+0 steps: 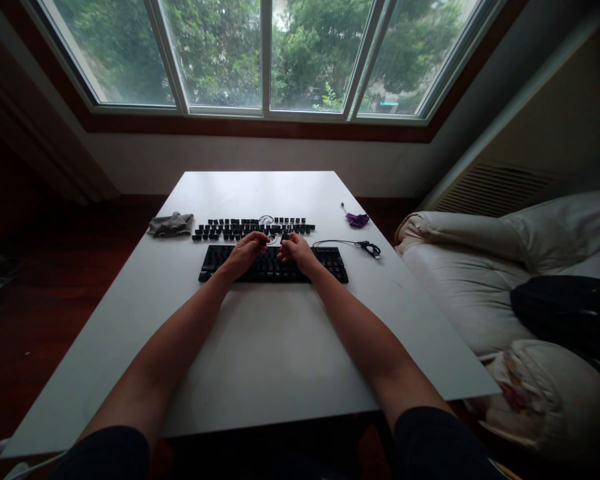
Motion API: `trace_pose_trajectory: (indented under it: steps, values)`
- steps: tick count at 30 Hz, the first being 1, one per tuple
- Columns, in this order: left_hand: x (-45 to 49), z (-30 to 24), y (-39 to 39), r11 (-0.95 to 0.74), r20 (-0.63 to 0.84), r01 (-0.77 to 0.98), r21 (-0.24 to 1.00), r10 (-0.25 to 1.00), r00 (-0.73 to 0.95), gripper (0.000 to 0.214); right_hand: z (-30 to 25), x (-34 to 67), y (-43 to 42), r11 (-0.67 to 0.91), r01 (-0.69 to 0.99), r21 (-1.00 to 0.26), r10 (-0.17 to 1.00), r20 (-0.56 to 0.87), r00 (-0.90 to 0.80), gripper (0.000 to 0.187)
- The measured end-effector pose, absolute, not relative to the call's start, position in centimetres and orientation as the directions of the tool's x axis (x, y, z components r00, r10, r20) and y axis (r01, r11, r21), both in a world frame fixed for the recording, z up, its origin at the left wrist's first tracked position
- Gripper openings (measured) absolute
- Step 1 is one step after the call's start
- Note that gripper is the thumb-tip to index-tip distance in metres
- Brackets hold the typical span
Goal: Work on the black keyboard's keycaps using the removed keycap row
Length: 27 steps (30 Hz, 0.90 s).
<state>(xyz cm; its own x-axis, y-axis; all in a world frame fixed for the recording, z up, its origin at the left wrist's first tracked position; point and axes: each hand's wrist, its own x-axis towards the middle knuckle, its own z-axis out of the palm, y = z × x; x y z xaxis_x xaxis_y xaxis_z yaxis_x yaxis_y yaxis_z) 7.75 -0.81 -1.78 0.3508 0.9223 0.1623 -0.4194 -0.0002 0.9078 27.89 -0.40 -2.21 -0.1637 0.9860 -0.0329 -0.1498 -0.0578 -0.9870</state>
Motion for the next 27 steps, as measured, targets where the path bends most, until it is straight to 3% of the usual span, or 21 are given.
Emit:
trace_pose_trajectory:
  steps: [7, 16, 27]
  values:
    - [7.69, -1.72, -0.96, 0.023, 0.149, -0.431, 0.902, 0.921, 0.360, 0.032, -1.87, 27.84, -0.59, -0.067, -0.149, -0.986, 0.986, -0.043, -0.161, 0.026]
    - [7.73, -1.78, -0.90, 0.030, 0.144, -0.434, 0.900, 0.921, 0.361, 0.026, -2.00, 27.83, -0.48, -0.067, -0.161, -0.985, 0.986, -0.041, -0.160, 0.027]
    - [8.23, -1.39, -1.60, 0.058, 0.156, -0.462, 0.885, 0.898, 0.412, 0.035, -2.00, 27.87, -0.59, -0.058, -0.146, -0.988, 0.985, -0.033, -0.168, 0.026]
